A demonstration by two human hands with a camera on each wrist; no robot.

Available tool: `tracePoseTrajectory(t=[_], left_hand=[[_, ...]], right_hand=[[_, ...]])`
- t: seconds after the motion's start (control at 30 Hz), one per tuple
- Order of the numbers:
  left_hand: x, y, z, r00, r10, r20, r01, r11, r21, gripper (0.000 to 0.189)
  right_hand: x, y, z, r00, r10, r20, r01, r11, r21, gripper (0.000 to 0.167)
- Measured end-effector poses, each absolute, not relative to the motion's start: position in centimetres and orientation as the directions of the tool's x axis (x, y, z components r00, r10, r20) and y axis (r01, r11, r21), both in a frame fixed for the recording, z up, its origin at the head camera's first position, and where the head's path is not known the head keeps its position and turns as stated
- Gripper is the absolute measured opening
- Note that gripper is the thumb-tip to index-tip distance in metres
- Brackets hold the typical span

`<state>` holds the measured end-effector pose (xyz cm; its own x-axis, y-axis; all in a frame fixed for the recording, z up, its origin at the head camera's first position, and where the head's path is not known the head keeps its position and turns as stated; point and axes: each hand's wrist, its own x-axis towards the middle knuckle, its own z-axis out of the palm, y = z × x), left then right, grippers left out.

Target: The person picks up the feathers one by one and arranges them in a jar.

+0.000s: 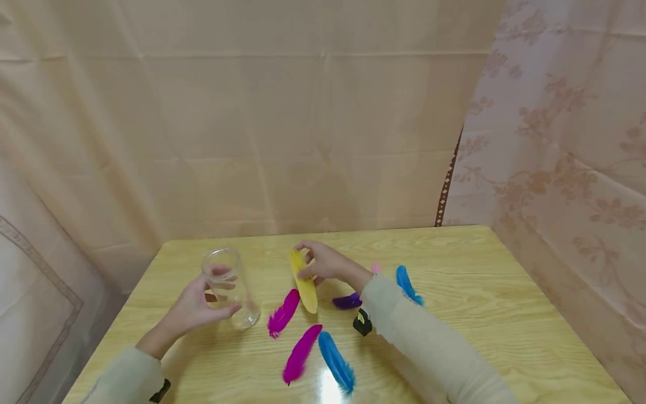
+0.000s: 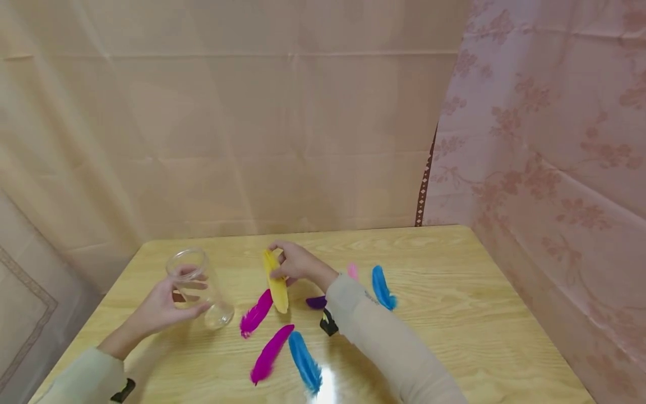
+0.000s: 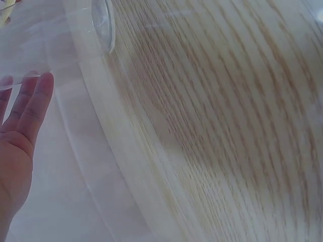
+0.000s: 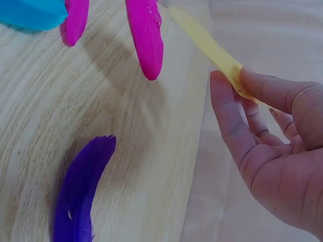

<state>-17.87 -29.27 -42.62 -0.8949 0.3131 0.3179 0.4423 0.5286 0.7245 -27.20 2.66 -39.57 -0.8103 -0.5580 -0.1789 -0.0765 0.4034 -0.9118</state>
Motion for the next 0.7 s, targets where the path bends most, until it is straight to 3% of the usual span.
tracePoseTrajectory(t=[0.3,0.7], left_hand=[[-18.2,-28.8,-42.6,-0.889,0.325,0.322,0.449,0.486,0.75,0.072],[-16.9,-30.0,-42.4,-0.902,0.291,0.32,0.429,0.515,0.742,0.069]], right_hand=[[-27.0,2.9,-39.1,-0.804,-0.565,-0.185,-0.074,0.403,-0.912,0.064],[-26.4,0.6,-37.5,-0.763,-0.634,-0.126,-0.182,0.397,-0.899,0.062]])
